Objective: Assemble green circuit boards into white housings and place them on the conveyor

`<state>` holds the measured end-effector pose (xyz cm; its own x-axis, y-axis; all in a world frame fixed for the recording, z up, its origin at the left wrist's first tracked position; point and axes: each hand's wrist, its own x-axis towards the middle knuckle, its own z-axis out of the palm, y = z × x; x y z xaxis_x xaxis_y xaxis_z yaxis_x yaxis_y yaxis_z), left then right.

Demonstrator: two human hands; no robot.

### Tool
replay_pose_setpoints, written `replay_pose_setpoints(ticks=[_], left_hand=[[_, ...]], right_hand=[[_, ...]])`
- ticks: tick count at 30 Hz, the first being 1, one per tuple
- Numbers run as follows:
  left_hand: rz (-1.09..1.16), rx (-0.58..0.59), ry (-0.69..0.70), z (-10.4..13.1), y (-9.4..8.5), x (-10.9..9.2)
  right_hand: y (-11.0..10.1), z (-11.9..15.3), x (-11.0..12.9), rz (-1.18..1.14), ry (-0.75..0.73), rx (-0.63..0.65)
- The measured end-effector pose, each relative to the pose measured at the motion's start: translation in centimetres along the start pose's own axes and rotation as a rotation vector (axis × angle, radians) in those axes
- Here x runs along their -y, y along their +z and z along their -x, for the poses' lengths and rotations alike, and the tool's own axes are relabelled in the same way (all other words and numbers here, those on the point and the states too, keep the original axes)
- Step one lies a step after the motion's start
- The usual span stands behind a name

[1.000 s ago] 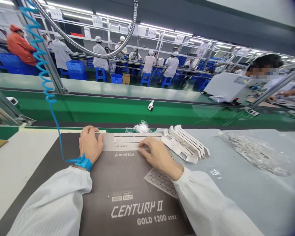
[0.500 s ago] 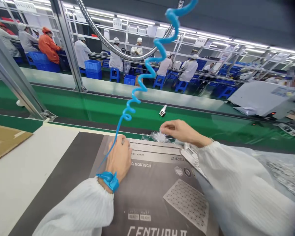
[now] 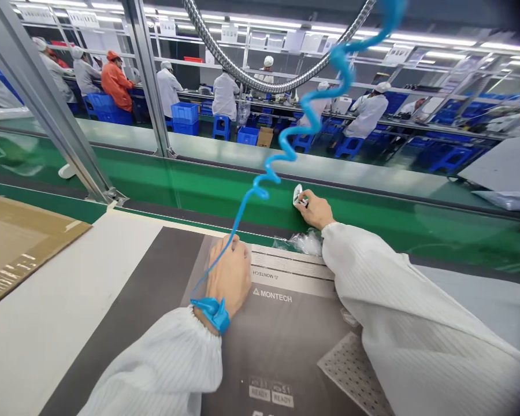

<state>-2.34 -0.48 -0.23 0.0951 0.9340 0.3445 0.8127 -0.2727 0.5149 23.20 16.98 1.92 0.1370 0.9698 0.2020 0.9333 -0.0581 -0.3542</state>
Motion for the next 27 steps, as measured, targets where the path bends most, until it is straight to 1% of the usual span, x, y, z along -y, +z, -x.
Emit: replay_pose_setpoints(ticks=[2,4,6,8,9,10,11,12,13,14,15,16,18,20,22,24,26,27], left_hand=[[0.083,-0.050,-0.003,-0.2,-0.3,0.0],[0.186,-0.136,0.008,-0.5,-0.8,-0.1],[0.263,-0.225,0.031,-0.7,-1.6,-0.4],[0.305,-0.266,0.074,-0.8,-2.3,-0.8],[0.325,-0.249,0.097,-0.7,-2.6,-1.1],[0.352,-0.189,0.116,-0.6,-2.8,-1.4],[0.387,-0.085,0.129,-0.4,-3.0,-1.7],[0.422,0.043,0.130,-0.2,-3.1,-2.0],[0.449,0.170,0.118,0.0,-3.1,-2.2],[0.462,0.271,0.096,0.3,-3.0,-2.5],[0.460,0.331,0.074,0.5,-2.9,-2.7],[0.445,0.346,0.052,0.7,-2.8,-2.9],[0.393,0.301,0.027,1.0,-2.5,-3.1],[0.354,0.262,0.041,1.2,-2.1,-3.0],[0.332,0.238,0.061,1.2,-1.7,-2.8],[0.320,0.229,0.064,1.2,-1.5,-2.6],[0.307,0.237,0.028,1.1,-1.4,-2.4],[0.297,0.233,-0.015,0.9,-1.5,-2.4]], right_hand=[[-2.0,1.6,1.0,-0.103,-0.048,0.011],[-4.5,4.2,2.1,-0.355,-0.122,0.063],[-6.9,7.4,3.1,-0.642,-0.206,0.202],[-8.6,10.8,4.0,-0.783,-0.266,0.379],[-9.1,12.4,4.3,-0.810,-0.282,0.447],[-9.3,13.9,4.5,-0.829,-0.288,0.488],[-9.2,15.2,4.7,-0.845,-0.287,0.501],[-8.8,16.3,4.7,-0.854,-0.281,0.485],[-8.3,17.2,4.7,-0.844,-0.275,0.444],[-7.8,17.9,4.5,-0.812,-0.270,0.383],[-7.2,18.4,4.4,-0.762,-0.269,0.302],[-6.7,18.9,4.2,-0.700,-0.279,0.212],[-5.9,19.4,3.8,-0.554,-0.346,0.035],[-5.4,19.6,3.7,-0.375,-0.440,-0.090],[-5.0,19.7,3.8,-0.157,-0.504,-0.158],[-4.7,19.8,4.3,0.028,-0.526,-0.203],[-4.3,20.1,4.9,0.121,-0.542,-0.228],[-4.2,20.3,5.2,0.130,-0.556,-0.225]])
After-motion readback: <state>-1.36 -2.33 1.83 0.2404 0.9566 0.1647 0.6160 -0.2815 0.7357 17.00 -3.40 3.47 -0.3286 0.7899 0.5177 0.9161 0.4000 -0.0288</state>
